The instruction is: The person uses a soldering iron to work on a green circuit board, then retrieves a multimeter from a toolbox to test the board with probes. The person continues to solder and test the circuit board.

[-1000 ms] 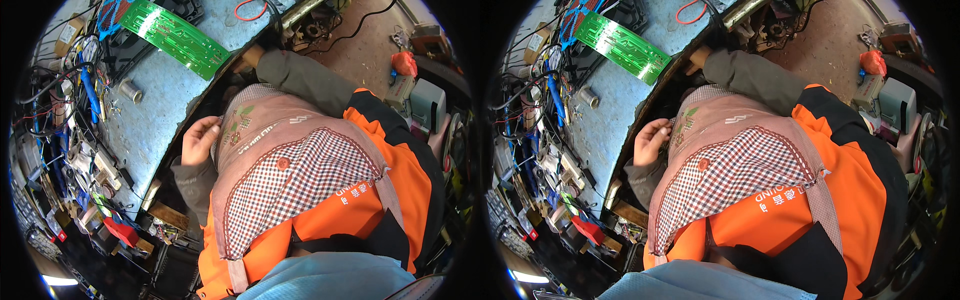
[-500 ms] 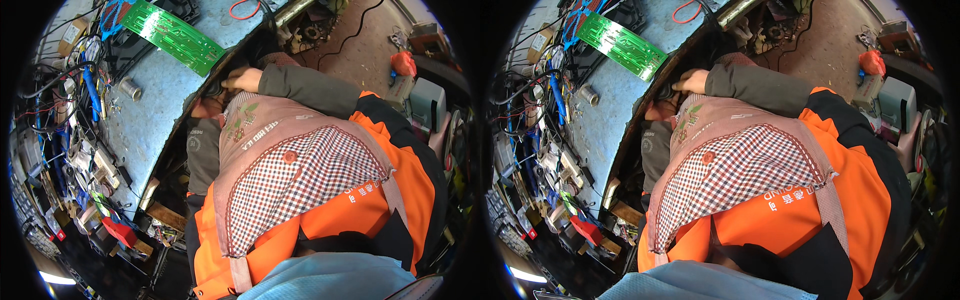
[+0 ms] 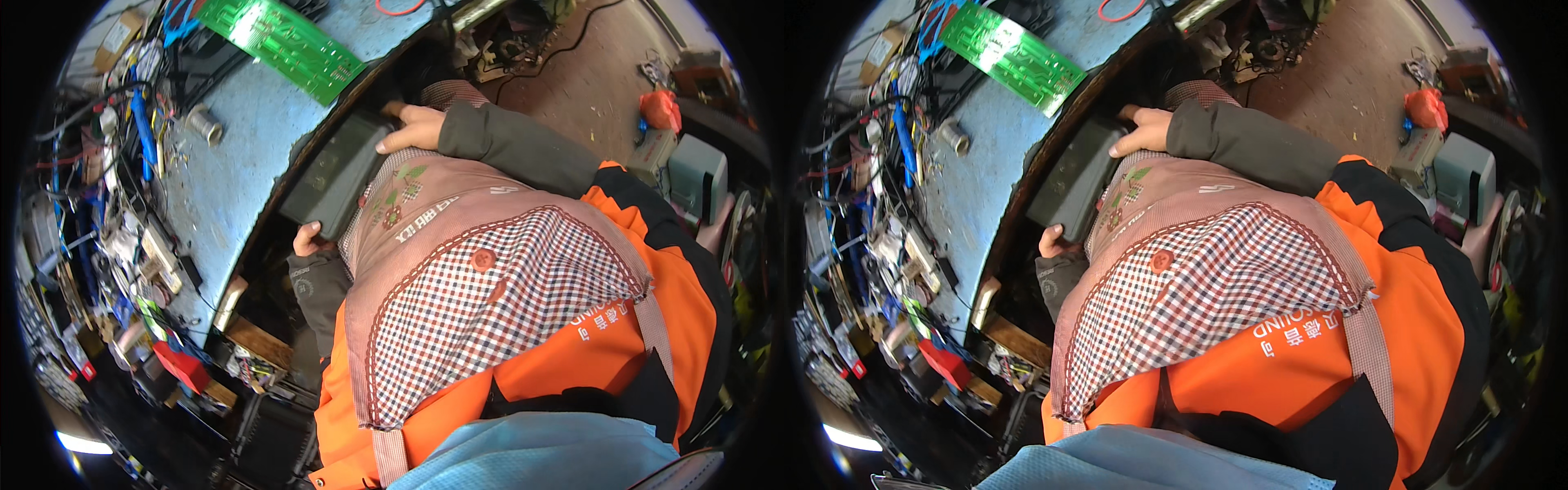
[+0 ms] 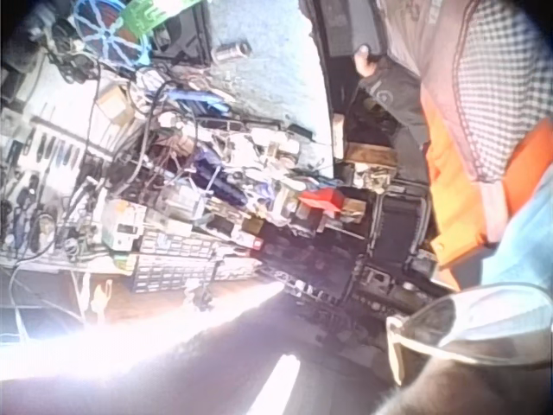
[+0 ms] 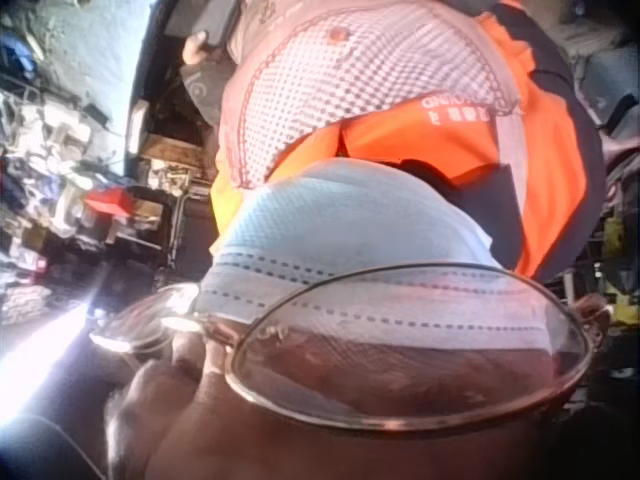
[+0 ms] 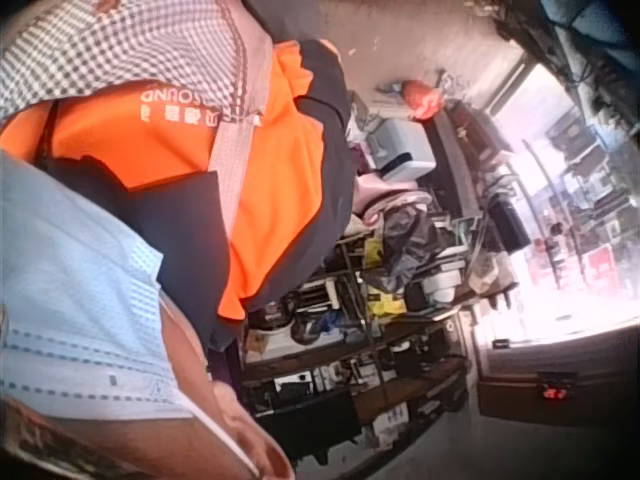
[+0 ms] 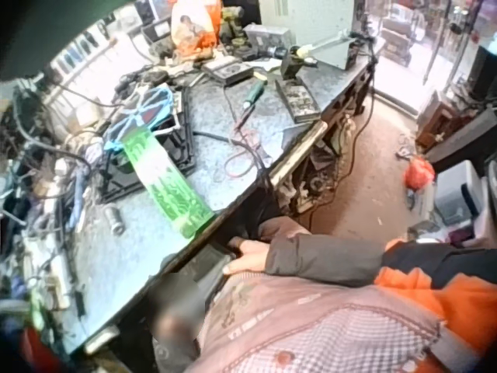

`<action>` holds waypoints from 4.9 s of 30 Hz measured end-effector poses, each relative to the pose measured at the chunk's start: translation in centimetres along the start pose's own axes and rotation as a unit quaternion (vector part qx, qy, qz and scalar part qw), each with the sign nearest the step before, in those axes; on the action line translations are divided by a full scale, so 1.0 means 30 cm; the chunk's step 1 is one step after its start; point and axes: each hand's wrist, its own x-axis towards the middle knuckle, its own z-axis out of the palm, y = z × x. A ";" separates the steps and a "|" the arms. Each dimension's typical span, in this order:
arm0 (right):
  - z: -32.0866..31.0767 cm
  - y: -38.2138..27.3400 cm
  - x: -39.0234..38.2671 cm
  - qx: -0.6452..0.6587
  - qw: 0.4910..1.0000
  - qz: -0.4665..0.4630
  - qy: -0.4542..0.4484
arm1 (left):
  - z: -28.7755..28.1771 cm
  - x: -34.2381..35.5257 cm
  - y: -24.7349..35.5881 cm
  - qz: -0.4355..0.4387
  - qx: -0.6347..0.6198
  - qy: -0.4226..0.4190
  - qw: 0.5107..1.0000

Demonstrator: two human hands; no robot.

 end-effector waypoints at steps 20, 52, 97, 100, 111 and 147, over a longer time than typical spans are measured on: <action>0.020 -0.179 0.039 0.288 0.948 0.005 -0.132 | -0.112 -0.053 -0.072 0.198 -0.089 0.160 0.963; 0.345 -0.113 0.172 -0.448 0.840 -0.297 -0.067 | 0.040 0.014 -0.019 0.135 0.030 0.188 0.972; 0.255 -0.129 0.145 -0.323 0.817 -0.474 -0.064 | 0.015 0.068 -0.049 0.139 -0.014 0.173 0.975; 0.336 -0.200 0.150 -0.242 0.857 -0.443 -0.099 | 0.000 0.070 -0.050 0.158 0.008 0.163 0.974; -0.011 -0.047 0.115 -0.366 0.891 -0.263 -0.060 | -0.076 0.104 -0.076 0.175 0.048 0.183 0.966; 0.193 0.001 0.127 -0.450 0.829 -0.329 -0.049 | 0.049 0.080 -0.043 0.126 -0.004 0.184 0.975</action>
